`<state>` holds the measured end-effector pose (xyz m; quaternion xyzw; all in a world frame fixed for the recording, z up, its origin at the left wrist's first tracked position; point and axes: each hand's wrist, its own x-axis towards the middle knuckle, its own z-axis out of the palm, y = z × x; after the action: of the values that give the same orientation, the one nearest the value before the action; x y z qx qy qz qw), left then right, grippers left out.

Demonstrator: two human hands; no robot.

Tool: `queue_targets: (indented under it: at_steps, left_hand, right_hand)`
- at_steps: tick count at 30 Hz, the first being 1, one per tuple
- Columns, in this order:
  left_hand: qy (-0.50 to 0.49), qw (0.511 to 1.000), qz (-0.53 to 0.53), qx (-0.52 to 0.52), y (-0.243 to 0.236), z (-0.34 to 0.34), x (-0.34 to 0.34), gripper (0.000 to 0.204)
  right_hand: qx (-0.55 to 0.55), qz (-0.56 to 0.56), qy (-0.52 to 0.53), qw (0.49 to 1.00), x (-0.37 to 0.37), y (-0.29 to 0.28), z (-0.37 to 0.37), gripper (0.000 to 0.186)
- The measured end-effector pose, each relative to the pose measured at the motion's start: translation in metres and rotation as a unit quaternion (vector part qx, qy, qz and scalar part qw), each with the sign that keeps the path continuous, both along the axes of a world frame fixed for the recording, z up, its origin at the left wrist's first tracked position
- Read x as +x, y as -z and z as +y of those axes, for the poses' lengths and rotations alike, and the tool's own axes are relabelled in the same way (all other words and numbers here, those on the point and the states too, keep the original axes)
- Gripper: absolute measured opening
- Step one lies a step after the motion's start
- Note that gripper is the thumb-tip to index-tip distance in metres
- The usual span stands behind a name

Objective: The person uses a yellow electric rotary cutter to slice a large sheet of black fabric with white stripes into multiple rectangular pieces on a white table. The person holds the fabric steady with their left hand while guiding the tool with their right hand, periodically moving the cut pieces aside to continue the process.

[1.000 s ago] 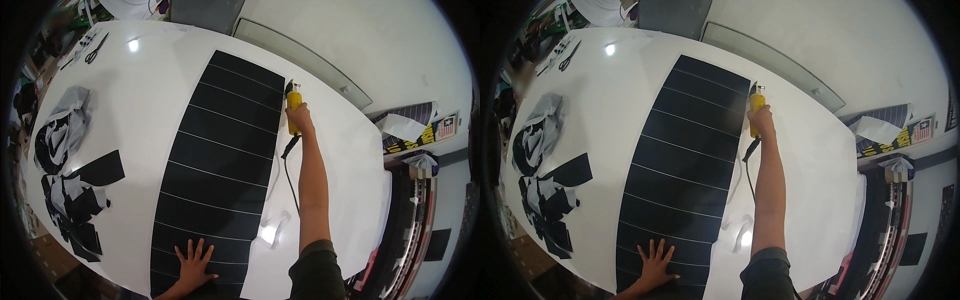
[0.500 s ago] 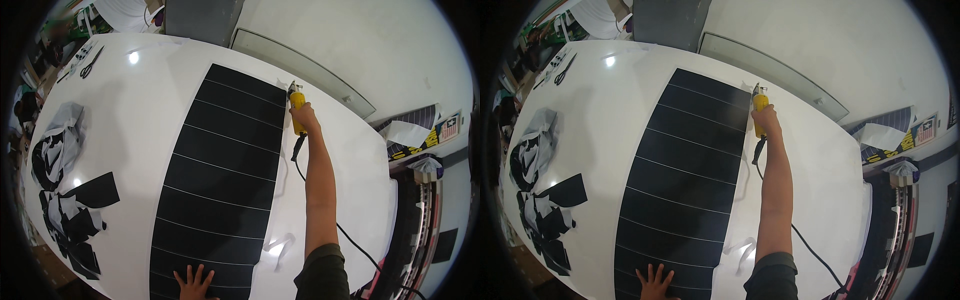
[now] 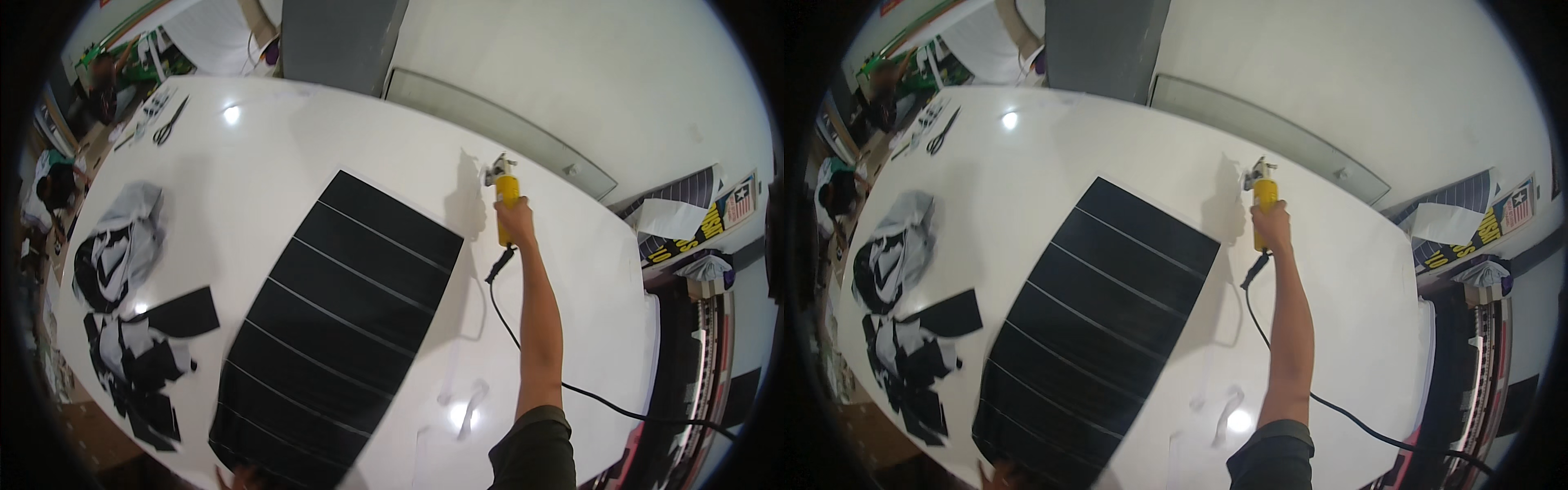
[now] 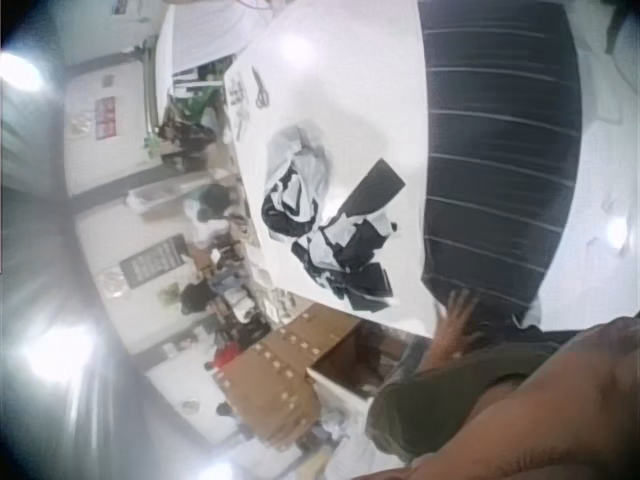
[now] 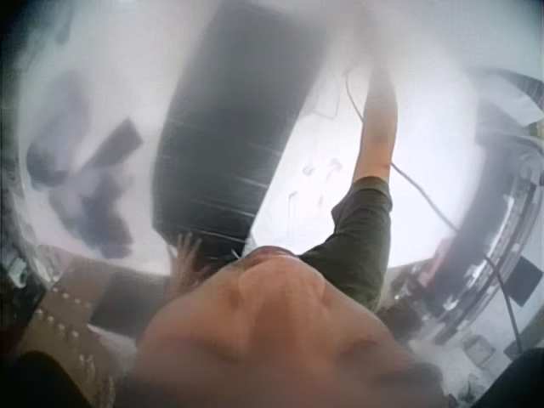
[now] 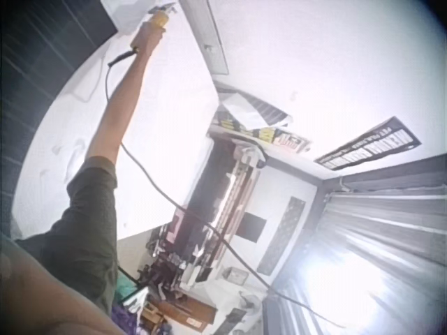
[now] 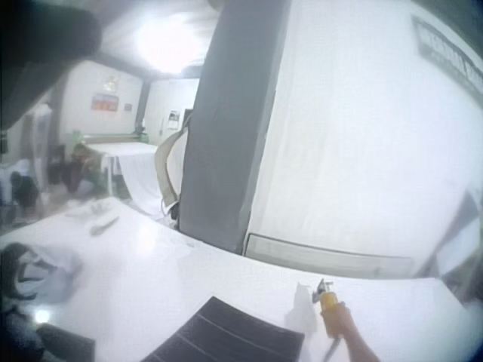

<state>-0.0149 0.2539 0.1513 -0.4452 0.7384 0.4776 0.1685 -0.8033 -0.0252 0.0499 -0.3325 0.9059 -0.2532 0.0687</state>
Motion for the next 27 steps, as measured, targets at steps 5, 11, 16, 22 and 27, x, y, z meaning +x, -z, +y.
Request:
queue_targets:
  at_steps: [5, 11, 16, 22, 27]
  left_hand:
    - [-0.17, 0.931, -0.082, -0.312, 0.068, -0.02, 0.033, 0.066]
    - [-0.103, 0.944, -0.04, -0.31, 0.127, -0.021, -0.121, 0.108]
    - [-0.015, 0.967, -0.067, -0.244, 0.111, -0.028, -0.031, 0.123]
    - [0.026, 0.947, -0.133, -0.291, 0.084, -0.034, 0.04, 0.133]
    - [0.023, 0.957, -0.004, -0.29, 0.124, 0.005, -0.021, 0.14]
  right_hand:
    - [0.035, -0.036, -0.012, 0.999, 0.124, -0.041, 0.174, 0.065]
    - [0.066, -0.05, -0.099, 0.992, 0.272, -0.059, 0.353, 0.059]
    - [0.096, -0.127, -0.121, 0.98, 0.385, -0.071, 0.46, 0.062]
    - [0.111, -0.149, -0.168, 0.968, 0.477, -0.064, 0.534, 0.064]
    - [0.145, -0.152, -0.156, 0.965, 0.51, -0.073, 0.576, 0.063]
